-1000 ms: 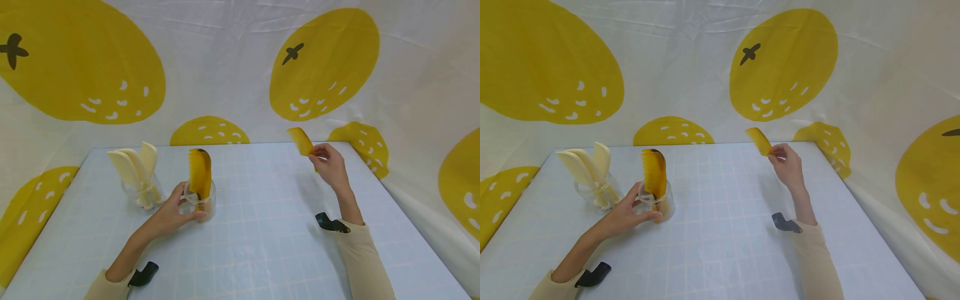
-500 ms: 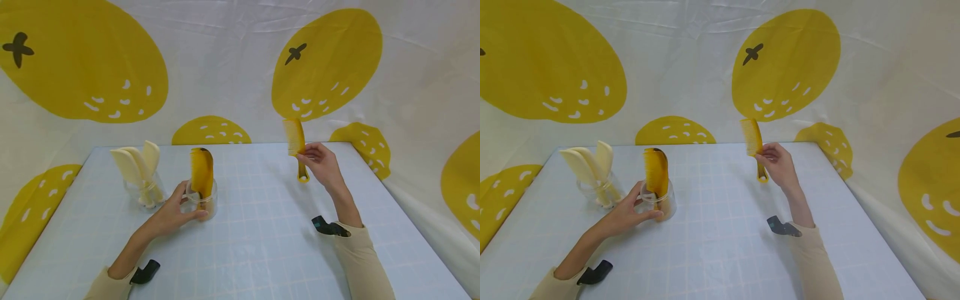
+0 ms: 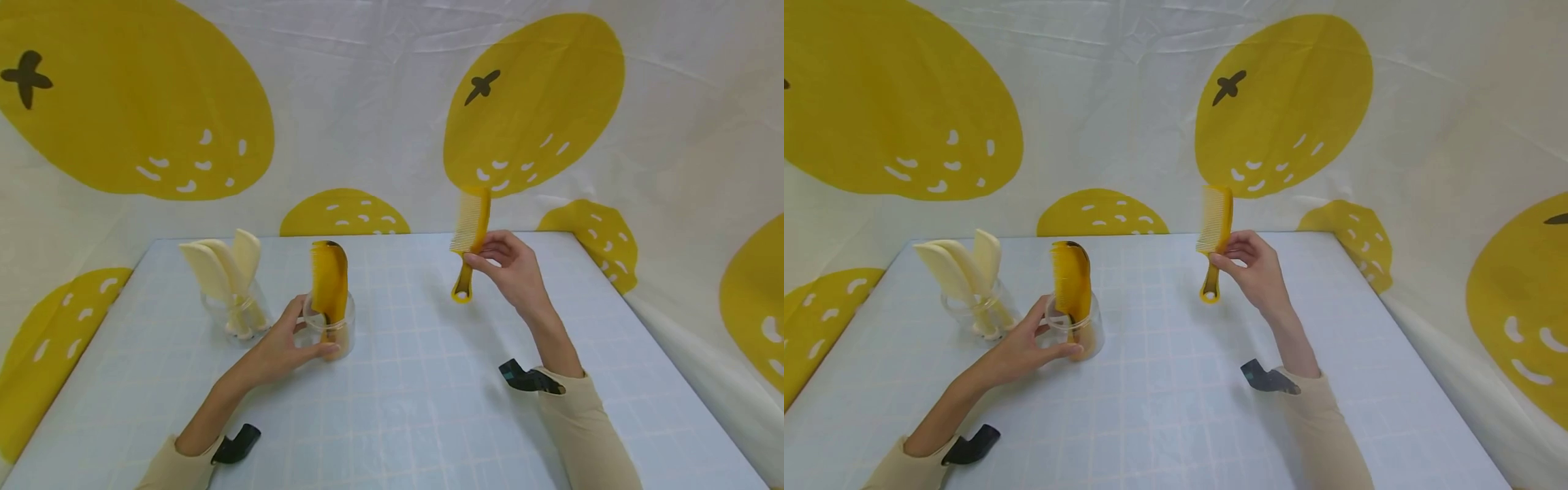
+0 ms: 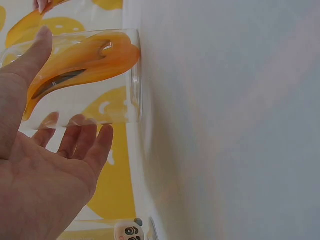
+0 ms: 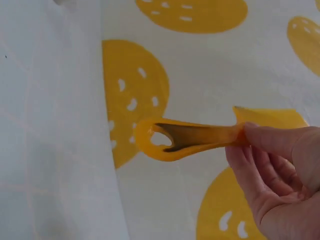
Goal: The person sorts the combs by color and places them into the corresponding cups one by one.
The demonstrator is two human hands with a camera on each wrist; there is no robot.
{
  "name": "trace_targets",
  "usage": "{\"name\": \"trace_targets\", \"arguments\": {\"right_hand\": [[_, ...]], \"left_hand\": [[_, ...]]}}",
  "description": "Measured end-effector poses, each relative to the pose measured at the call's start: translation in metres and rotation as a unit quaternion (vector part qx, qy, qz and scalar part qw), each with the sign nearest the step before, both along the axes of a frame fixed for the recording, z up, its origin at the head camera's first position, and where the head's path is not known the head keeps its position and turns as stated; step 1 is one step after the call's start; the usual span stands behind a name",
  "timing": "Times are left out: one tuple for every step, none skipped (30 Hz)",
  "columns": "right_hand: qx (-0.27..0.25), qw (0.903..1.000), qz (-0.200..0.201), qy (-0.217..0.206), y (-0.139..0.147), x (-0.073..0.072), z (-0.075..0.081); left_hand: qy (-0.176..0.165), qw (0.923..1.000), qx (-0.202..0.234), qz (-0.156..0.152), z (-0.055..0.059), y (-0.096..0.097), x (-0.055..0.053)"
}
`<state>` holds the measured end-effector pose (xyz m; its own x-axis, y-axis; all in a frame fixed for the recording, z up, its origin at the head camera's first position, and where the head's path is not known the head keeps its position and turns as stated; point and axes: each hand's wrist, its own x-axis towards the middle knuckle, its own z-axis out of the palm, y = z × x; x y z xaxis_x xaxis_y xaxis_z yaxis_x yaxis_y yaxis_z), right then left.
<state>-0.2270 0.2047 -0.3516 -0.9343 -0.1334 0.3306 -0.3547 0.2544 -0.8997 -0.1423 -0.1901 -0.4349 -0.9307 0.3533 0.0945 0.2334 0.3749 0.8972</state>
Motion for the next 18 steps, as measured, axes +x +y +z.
{"name": "trace_targets", "arguments": {"right_hand": [[-0.007,0.9999,0.008,0.001,-0.003,0.001,0.0],[-0.014,0.9998,0.014,0.001,-0.005,0.002,0.0],[-0.022,0.9996,0.02,0.001,-0.008,0.003,0.001],[-0.031,0.9992,0.024,0.0,-0.012,0.005,0.001],[-0.04,0.9988,0.029,-0.002,-0.015,0.006,0.001],[-0.048,0.9983,0.033,-0.004,-0.019,0.008,0.001],[-0.056,0.9977,0.037,-0.006,-0.022,0.009,0.002],[-0.062,0.9973,0.04,-0.009,-0.026,0.01,0.002],[-0.069,0.9965,0.045,-0.012,-0.029,0.011,0.003],[-0.075,0.9957,0.052,-0.016,-0.033,0.012,0.003],[-0.081,0.9948,0.059,-0.019,-0.036,0.013,0.003],[-0.089,0.9935,0.068,-0.023,-0.039,0.014,0.004],[-0.095,0.9923,0.076,-0.025,-0.042,0.015,0.004],[-0.1,0.991,0.084,-0.027,-0.045,0.015,0.004],[-0.108,0.9896,0.091,-0.028,-0.047,0.016,0.005],[-0.115,0.9882,0.097,-0.028,-0.05,0.016,0.006],[-0.12,0.987,0.103,-0.028,-0.053,0.017,0.007],[-0.124,0.9861,0.107,-0.027,-0.056,0.017,0.009]], "left_hand": [[0.001,1.0,0.0,0.001,0.0,0.0,0.0],[0.002,1.0,0.0,0.001,0.0,0.0,0.0],[0.002,1.0,0.001,0.002,0.0,0.0,0.0],[0.003,1.0,0.001,0.002,0.0,0.0,0.0],[0.003,1.0,0.002,0.001,0.0,0.0,0.0],[0.003,1.0,0.002,0.001,0.0,0.0,0.0],[0.002,1.0,0.003,0.001,0.0,0.0,0.0],[0.002,1.0,0.002,0.001,-0.001,0.0,0.0],[0.001,1.0,0.002,0.001,-0.001,0.0,0.0],[0.0,1.0,0.003,0.001,-0.001,0.0,0.0],[-0.002,1.0,0.002,0.001,-0.001,0.0,0.0],[-0.003,1.0,0.003,0.001,-0.001,0.0,0.0],[-0.004,1.0,0.003,0.002,-0.001,0.0,0.0],[-0.005,1.0,0.004,0.001,-0.001,0.0,0.0],[-0.005,1.0,0.004,0.001,0.0,0.0,0.0],[-0.004,1.0,0.004,0.0,0.0,0.001,0.0],[-0.006,1.0,0.003,0.001,0.0,0.001,-0.001],[-0.005,1.0,0.002,0.002,0.0,0.001,-0.001]]}}
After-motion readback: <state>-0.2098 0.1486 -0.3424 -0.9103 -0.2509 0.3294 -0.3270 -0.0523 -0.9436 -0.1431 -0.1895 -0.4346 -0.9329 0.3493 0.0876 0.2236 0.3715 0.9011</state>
